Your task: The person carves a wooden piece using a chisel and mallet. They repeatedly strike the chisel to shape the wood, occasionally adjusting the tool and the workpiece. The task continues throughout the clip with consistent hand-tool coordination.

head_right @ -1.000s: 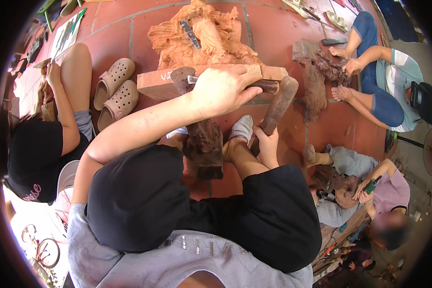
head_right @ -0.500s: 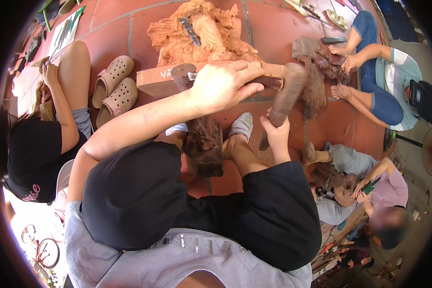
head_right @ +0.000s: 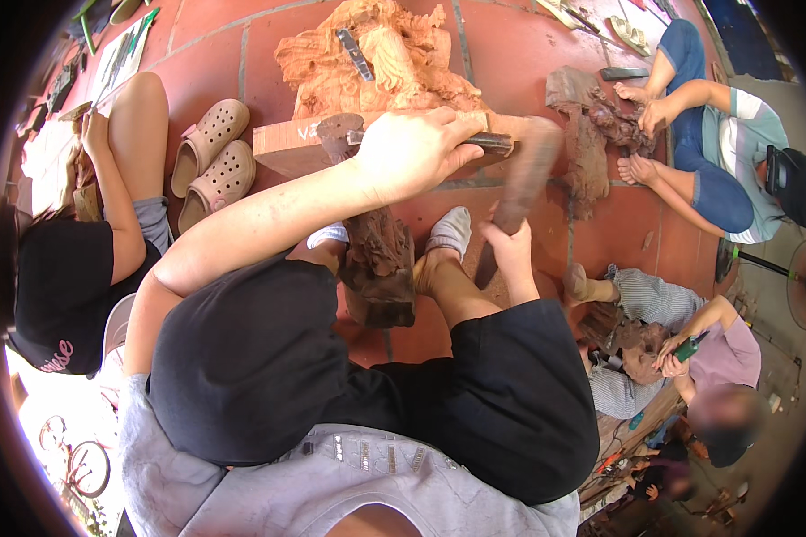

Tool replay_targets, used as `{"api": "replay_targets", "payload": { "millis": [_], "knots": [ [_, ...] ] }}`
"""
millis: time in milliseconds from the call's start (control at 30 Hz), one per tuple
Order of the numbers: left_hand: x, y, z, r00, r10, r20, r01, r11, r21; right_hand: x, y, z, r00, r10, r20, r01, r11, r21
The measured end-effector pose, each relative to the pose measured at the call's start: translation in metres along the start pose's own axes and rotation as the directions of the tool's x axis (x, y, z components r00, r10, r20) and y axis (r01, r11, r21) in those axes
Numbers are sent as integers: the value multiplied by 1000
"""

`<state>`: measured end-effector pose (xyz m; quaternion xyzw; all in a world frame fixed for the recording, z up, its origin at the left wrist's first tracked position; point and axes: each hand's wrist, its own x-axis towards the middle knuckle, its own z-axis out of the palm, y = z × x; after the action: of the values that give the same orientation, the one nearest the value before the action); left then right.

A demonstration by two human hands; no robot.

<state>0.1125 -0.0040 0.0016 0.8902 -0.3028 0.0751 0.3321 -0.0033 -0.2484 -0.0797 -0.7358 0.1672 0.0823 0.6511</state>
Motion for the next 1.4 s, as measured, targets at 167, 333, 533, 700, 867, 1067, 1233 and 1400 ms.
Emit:
{"api": "replay_targets", "payload": {
  "millis": [167, 333, 533, 700, 867, 1067, 1233, 1400],
  "knots": [
    [-5, -1, -7, 1000, 6, -9, -6, 1000, 10, 1, 3, 7, 999, -30, -39, 33, 997, 70],
    [-9, 1, -11, 999, 46, -27, -47, 998, -44, -1, 12, 0, 992, -115, -42, 106, 978, -178],
    [-19, 12, -16, 961, 168, 221, -155, 985, -72, 1, 25, 0, 991, -114, -63, 106, 988, -113],
    [-17, 4, -11, 968, 189, 166, -178, 981, -77, -5, 18, 4, 986, -145, -84, 134, 984, -118],
    [-18, 1, -12, 976, 155, 155, -142, 986, -87, -7, 13, 5, 971, -188, -145, 188, 982, -12],
    [-17, 1, -14, 986, 165, 31, -158, 976, -151, -12, 16, 7, 948, -267, -174, 261, 964, -58],
    [-18, 1, -18, 986, 168, -18, -169, 973, -154, -9, 25, 4, 929, -324, -179, 299, 942, -152],
    [-18, 1, -18, 986, 164, -5, -163, 976, -147, -10, 20, 6, 924, -359, -131, 320, 915, -248]
  ]
}}
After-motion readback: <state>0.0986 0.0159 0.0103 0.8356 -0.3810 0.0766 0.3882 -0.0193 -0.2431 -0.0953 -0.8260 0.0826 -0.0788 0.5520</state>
